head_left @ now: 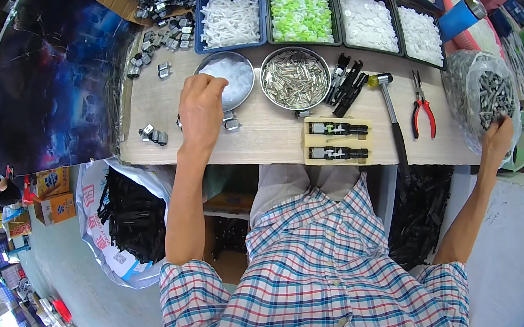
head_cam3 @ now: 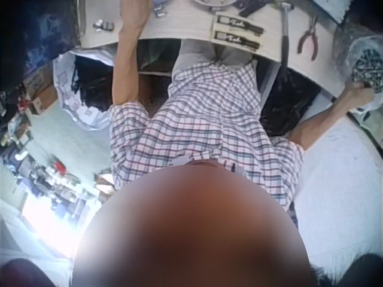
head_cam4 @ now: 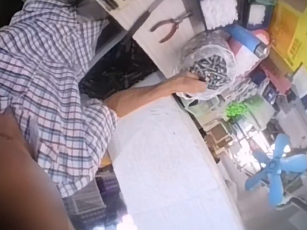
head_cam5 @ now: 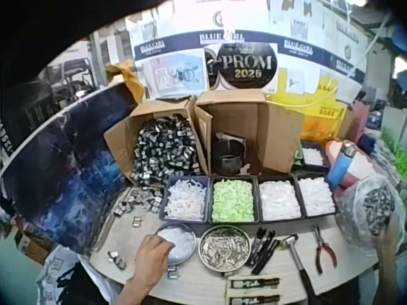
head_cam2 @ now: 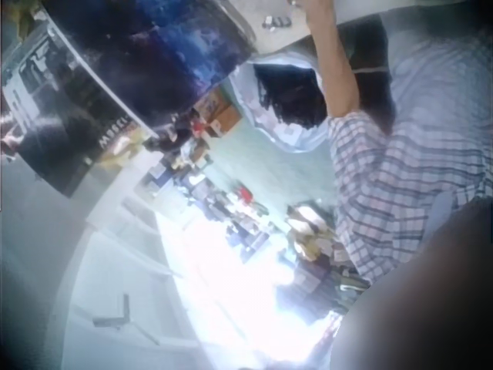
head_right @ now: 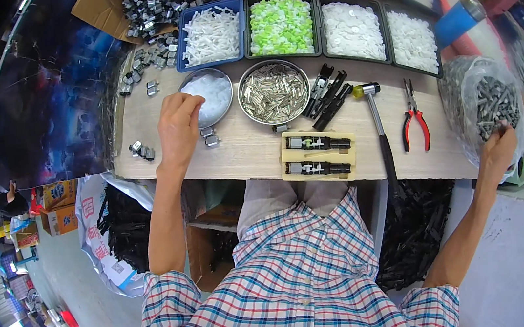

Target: Assembling small metal components on a wooden jig using a hammer and pliers to secure pins.

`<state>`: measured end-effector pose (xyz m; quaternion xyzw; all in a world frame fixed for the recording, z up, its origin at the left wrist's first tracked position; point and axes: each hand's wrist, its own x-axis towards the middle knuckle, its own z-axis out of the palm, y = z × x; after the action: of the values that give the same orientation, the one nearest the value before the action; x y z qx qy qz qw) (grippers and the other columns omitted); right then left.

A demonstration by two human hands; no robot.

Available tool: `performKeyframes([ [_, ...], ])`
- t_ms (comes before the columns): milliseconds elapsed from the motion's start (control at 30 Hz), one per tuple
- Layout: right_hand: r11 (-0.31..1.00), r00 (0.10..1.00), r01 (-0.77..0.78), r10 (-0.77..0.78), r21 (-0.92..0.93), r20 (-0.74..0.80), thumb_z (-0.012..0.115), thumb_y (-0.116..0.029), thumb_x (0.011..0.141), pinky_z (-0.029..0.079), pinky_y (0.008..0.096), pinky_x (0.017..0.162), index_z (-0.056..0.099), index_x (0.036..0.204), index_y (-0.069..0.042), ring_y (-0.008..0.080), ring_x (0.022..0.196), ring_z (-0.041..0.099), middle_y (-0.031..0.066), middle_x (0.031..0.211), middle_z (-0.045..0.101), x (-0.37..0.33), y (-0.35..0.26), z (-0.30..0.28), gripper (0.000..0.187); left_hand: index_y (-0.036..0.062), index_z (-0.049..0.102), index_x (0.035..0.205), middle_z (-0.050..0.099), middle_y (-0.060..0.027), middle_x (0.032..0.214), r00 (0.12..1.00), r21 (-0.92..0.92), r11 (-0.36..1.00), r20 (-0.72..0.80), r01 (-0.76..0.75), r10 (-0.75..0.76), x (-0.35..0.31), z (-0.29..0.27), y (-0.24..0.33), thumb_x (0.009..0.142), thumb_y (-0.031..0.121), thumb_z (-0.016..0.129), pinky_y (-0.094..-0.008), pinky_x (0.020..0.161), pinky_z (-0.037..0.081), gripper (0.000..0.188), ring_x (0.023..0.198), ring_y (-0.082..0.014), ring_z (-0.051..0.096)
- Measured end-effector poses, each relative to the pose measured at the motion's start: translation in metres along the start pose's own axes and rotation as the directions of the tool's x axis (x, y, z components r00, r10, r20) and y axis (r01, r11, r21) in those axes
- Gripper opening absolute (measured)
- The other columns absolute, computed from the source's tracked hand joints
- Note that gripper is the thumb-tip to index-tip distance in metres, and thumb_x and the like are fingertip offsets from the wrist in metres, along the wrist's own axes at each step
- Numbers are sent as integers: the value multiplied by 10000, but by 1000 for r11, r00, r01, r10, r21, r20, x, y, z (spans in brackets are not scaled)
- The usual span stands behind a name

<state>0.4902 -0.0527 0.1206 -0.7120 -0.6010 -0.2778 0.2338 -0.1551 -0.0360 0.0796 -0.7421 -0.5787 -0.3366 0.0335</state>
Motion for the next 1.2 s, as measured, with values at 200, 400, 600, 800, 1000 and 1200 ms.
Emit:
performKeyframes([
  [200,715,957,-287,198,637,210,649,-90,992,443,233,778,631,1129,-32,84,851,540,15,977,623,-26,-96,-44,150,29,708,947,659,-110,905,1000,51,998,-21,21,-20,-9,2,6,844,-12,687,-391,778,496,113,912,-305,620],
  [400,217,753,-624,-92,751,652,576,35,962,516,270,862,608,1112,-29,150,954,666,76,1009,677,-78,-233,-73,167,10,697,994,678,-84,899,859,-426,794,-71,434,-508,-25,17,62,894,8,686,-330,752,495,101,804,-197,629],
  [600,-127,592,-804,-267,581,760,662,29,915,506,210,794,632,1101,-3,71,887,634,36,1056,646,-118,-293,-47,191,-10,635,1111,640,-21,948,683,-801,131,397,584,-613,-52,38,137,915,-7,703,-211,787,484,207,835,-72,586],
  [800,-238,551,-833,-255,500,795,683,14,915,526,223,810,629,1112,6,96,880,666,58,1047,680,-127,-290,-35,204,-13,633,1128,651,-35,979,687,-809,-3,500,587,-528,-60,50,164,906,-1,723,-209,825,491,239,875,-79,599],
  [1000,-191,538,-842,-262,504,801,711,8,900,543,234,827,643,1104,8,106,884,677,67,1059,685,-131,-277,-32,215,-5,644,1093,670,-38,965,691,-817,-39,511,576,-512,-64,59,173,905,6,732,-209,802,499,208,859,-75,612],
  [1200,-102,531,-842,-330,530,781,644,-23,958,505,230,789,638,1129,6,96,838,615,45,986,642,-125,-263,-29,174,1,654,1054,681,-33,937,695,-798,8,520,603,-496,-65,66,184,903,19,743,-203,772,504,176,832,-70,619],
])
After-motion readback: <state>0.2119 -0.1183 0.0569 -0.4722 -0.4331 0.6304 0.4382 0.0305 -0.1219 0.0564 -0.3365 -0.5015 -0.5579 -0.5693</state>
